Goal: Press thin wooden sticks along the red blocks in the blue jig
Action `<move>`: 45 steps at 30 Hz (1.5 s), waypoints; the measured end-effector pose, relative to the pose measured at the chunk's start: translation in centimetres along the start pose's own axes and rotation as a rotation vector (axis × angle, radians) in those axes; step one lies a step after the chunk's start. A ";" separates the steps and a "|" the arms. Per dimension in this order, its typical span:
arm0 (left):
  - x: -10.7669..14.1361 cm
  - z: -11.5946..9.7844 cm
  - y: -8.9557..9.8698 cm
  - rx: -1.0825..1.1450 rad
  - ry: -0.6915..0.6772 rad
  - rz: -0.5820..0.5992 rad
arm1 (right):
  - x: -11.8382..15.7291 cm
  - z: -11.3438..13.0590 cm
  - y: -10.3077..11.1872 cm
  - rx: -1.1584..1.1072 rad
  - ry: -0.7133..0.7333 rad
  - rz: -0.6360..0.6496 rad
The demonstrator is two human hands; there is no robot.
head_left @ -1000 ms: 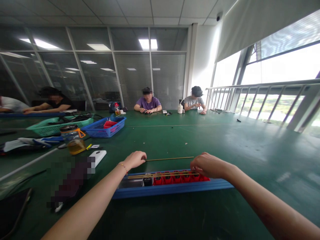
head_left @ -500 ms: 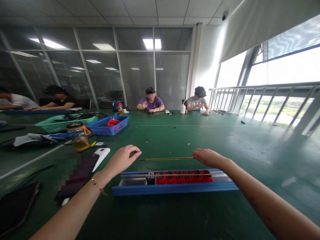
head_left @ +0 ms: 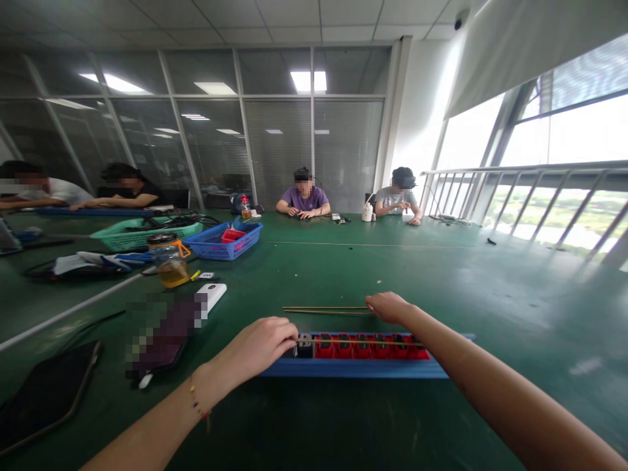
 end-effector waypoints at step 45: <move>-9.5 9.3 -5.0 -0.198 0.130 0.222 | 0.4 -1.2 -0.4 -0.011 0.005 0.050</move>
Point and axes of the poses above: each hand's wrist, its own x-axis away from the middle knuckle, its own y-axis out of the back of the hand, z = x × y, the point moved 8 cm from there along -x, towards the middle knuckle, and after that the axes turned 10 degrees about -y, right-handed, at the moved point
